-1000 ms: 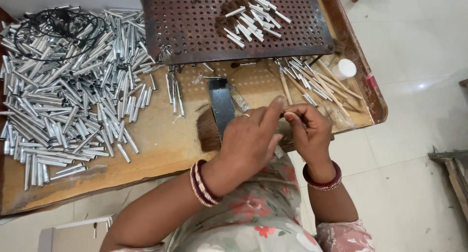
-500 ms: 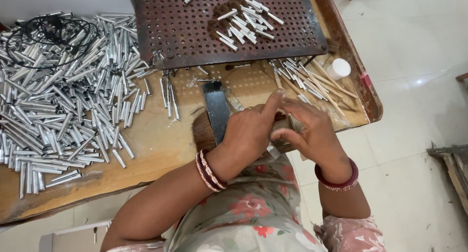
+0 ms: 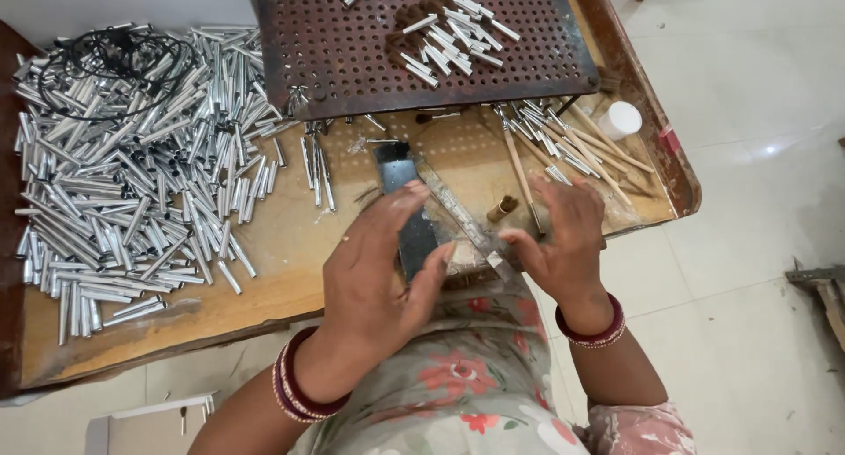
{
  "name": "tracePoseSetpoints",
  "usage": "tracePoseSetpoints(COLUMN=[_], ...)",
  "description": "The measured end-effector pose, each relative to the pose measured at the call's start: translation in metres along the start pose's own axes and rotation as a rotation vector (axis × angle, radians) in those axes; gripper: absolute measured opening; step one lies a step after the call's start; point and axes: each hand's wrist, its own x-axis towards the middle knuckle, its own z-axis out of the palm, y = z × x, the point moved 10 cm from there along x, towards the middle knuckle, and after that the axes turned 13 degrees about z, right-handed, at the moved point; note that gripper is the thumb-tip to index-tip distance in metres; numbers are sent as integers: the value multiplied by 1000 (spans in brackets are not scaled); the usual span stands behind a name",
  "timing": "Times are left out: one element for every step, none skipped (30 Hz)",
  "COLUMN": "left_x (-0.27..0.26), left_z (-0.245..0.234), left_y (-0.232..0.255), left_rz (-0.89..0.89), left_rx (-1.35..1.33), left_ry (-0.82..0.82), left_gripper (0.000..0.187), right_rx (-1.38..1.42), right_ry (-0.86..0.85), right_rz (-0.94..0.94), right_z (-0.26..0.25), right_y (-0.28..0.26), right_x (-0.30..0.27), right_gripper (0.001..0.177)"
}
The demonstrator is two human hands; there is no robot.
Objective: Assembling small metal tubes with brush inserts at a manufacturing workbench.
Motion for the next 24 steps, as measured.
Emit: tracePoseSetpoints(left_x=[-4,-10,-15,-24,-30,-36,-43,-53,-65,-67,-66,-65,-62,-62,-67,-70,-70,-70,-71,-73,-78,-79,-77,-73], left_z=[-3,-10,-18,-19,-23,-28,-27,-28,-28,-28,-31,-33,-33,-34,-35,-33,-31,-30,-29,-28,-27,-27,-26,-26], left_y=[0,-3,-5,-8,-16,-24,-28,-36,-43,-44,-48,-52,-55,-60,-63,-65,-68,-72,-73,-76,-78,-76,-77,-77], left_rz=[-3,-33,-62,-64,-89,-113,-108,-131,-164,-170,-175,-180,-175,-191,-224,-237,-232,-228,-227,-244,-270,-279,-268,-258], left_rx=[1,10,18,17,5,-9,-5,-21,-38,-35,-23,-12,-8,-12,-21,-21,-55,-88,-86,-108,-132,-132,-125,-118], left_ry=[0,48,91,84,128,172,178,202,219,217,241,265,274,308,331,328,336,344,350,355,346,339,336,332], left_gripper=[57,50,42,42,32,22,22,14,18,18,16,15,15,13,18,18,18,18,18,18,18,18,18,18], right_rx=[1,86,173,176,183,190,191,182,174,177,177,177,177,175,173,173,171,169,169,173,179,180,174,168], right_ry=[-3,-30,-56,-56,-45,-35,-31,1,23,17,38,58,61,57,38,26,24,23,22,46,63,56,52,48], right_rz=[0,35,75,81,90,100,92,96,110,112,99,87,76,68,74,79,94,109,102,95,103,111,122,134], right_z=[5,11,17,17,18,18,18,16,15,15,13,11,11,11,12,13,13,12,14,13,13,14,15,15], right_y=[5,13,20,17,16,14,13,13,13,13,12,11,11,11,11,9,10,10,12,14,16,15,16,17], right_x=[2,5,7,2,3,4,7,9,7,2,1,0,5,10,8,4,2,1,4,7,5,-1,0,0], right_gripper=[67,56,45,45,37,29,29,28,27,27,25,23,23,22,20,20,22,23,23,24,26,26,25,25])
